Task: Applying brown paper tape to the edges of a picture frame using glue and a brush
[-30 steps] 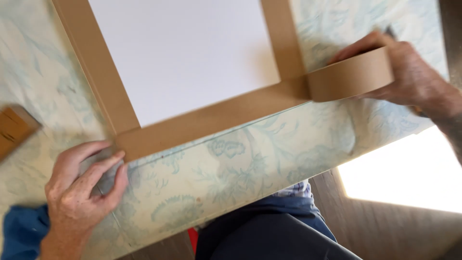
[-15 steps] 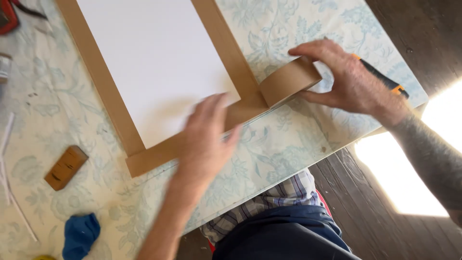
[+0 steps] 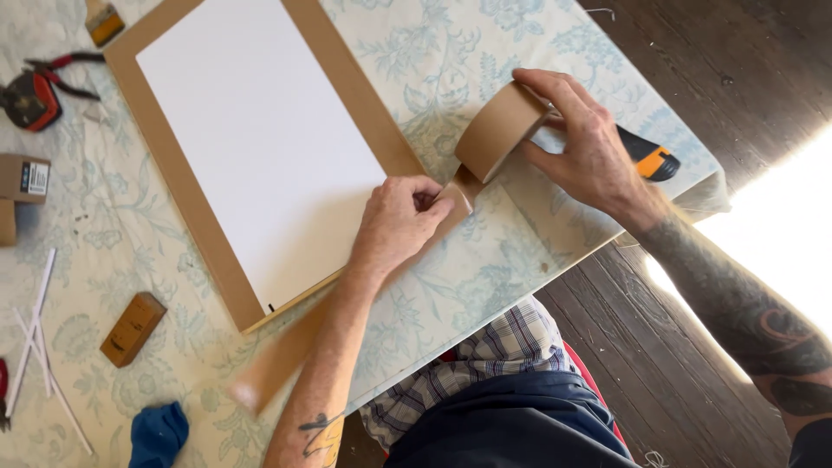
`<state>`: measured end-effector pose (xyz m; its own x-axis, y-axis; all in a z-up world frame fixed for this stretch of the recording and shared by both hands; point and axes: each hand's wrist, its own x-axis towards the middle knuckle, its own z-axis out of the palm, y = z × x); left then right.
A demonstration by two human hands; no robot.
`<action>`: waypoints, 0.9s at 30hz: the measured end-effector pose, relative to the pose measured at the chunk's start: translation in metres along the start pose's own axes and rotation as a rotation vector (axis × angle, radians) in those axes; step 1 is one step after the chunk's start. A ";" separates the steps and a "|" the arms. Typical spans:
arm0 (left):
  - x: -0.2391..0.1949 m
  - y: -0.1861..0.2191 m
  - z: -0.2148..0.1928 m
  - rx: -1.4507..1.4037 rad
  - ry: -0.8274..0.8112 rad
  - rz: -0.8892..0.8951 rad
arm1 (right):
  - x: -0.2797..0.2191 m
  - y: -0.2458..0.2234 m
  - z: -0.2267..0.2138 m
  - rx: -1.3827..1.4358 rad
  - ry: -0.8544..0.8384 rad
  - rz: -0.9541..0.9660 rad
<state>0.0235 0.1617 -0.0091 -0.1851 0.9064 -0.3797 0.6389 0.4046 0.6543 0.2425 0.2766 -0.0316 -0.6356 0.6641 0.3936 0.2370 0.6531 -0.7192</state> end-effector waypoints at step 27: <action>-0.121 0.072 0.040 -0.750 0.178 0.369 | 0.047 -0.046 -0.062 0.108 -0.023 0.067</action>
<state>0.1217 0.0768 0.0582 -0.2170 0.9761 0.0098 0.0300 -0.0033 0.9995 0.2471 0.2998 0.0551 -0.6378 0.6959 0.3300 0.2003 0.5636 -0.8014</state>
